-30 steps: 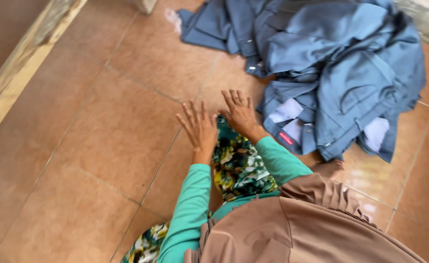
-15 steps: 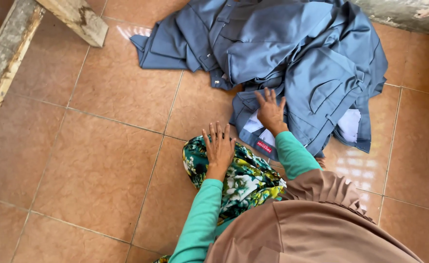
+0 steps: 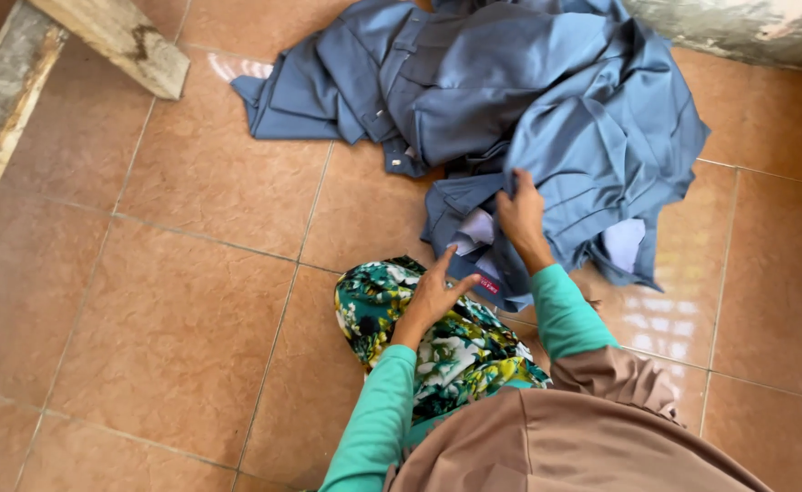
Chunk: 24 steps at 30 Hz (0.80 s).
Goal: Folding grey trousers into neat rectangular stacks while sitting on the floor.
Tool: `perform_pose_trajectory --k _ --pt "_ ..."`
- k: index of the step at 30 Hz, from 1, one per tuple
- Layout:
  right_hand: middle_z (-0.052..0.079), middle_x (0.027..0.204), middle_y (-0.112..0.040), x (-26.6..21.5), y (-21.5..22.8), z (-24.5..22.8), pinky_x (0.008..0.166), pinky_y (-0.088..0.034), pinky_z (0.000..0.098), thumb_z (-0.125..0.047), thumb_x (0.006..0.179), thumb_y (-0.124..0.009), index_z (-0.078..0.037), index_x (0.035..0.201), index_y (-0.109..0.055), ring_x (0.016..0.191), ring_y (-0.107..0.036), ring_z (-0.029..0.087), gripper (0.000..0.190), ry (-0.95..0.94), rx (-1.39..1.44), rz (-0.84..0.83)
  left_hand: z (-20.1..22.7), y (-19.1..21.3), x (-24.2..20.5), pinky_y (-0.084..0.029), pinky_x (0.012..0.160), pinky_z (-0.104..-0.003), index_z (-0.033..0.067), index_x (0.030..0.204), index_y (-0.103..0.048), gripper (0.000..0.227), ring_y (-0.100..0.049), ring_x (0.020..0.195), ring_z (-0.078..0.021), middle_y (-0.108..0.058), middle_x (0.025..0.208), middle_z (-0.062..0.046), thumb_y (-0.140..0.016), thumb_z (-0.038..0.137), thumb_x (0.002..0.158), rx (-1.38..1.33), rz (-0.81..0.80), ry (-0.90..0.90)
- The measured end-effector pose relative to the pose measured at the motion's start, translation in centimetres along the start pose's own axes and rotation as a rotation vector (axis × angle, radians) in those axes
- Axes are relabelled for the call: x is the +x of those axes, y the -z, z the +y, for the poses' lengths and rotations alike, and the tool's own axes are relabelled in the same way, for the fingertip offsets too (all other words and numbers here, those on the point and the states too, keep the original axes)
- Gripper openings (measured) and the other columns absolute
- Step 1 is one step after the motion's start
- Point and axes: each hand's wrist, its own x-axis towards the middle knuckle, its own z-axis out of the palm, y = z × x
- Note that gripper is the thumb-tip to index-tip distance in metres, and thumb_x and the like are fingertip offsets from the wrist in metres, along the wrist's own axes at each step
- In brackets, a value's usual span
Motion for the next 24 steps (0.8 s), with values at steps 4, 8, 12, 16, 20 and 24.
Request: perform_pose_trajectory --k 4,8,12,16,20,24 --pt "0.019 0.098 -0.074 -3.2 -2.7 -13.5 0.086 -0.058 0.0546 -0.021 0.082 -0.069 -0.023 0.136 -0.062 0.104 -0.071 0.04 0.055 0.184 0.08 -0.044 2.9 2.0 -1.0 -0.033 0.119 -0.061 0.0187 0.166 -0.002 0.129 -0.034 0.144 -0.0531 -0.028 0.16 -0.032 -0.074 0.072 0.073 -0.151 0.035 0.087" --pt "0.026 0.1 -0.073 -8.4 -7.1 -24.2 0.069 -0.061 0.0488 -0.014 0.086 -0.073 -0.007 0.14 -0.058 0.091 -0.075 0.04 0.056 0.367 0.414 -0.357 -2.3 5.0 0.9 -0.045 0.106 -0.06 0.0109 0.149 -0.039 0.083 -0.054 0.129 -0.0443 -0.057 0.137 -0.027 -0.077 0.049 0.086 -0.432 0.493 -0.033" --pt "0.031 0.132 -0.056 -13.9 -10.4 -30.9 0.079 -0.068 0.0418 0.0 0.097 -0.07 -0.016 0.156 -0.043 0.107 -0.073 0.036 0.067 0.4 0.848 -0.94 -8.7 11.0 -2.5 -0.049 0.097 -0.049 0.0003 0.126 -0.066 0.053 -0.064 0.111 -0.032 -0.069 0.116 -0.02 -0.083 0.024 0.082 -0.685 1.111 0.051" --pt "0.023 0.134 -0.063 -14.4 -8.7 -29.8 0.087 -0.062 0.0475 -0.013 0.101 -0.072 -0.017 0.146 -0.058 0.113 -0.069 0.041 0.047 0.698 0.532 -0.772 -17.6 15.1 -9.7 -0.053 0.085 -0.047 0.0053 0.126 -0.068 0.055 -0.066 0.101 -0.0298 -0.07 0.113 -0.018 -0.082 0.029 0.079 -0.777 1.233 0.265" --pt "0.019 0.147 -0.047 -11.1 -8.4 -21.5 0.104 -0.041 0.0675 -0.029 0.088 -0.078 -0.028 0.151 -0.051 0.136 -0.046 0.046 0.069 0.731 -0.301 -0.611 -24.5 12.2 -14.1 -0.054 0.088 -0.043 0.0175 0.158 -0.018 0.106 -0.062 0.121 -0.033 -0.061 0.134 -0.024 -0.088 0.034 0.081 -0.671 0.96 0.392" --pt "0.014 0.149 -0.052 -7.8 -8.0 -12.4 0.099 -0.043 0.0709 -0.044 0.081 -0.081 -0.039 0.155 -0.048 0.134 -0.052 0.042 0.081 0.51 -0.743 -0.574 -11.5 12.6 -18.4 -0.009 0.127 -0.056 0.0049 0.164 0.0 0.14 -0.005 0.154 -0.0509 -0.009 0.163 -0.04 -0.094 0.038 0.066 -0.366 0.68 0.319"
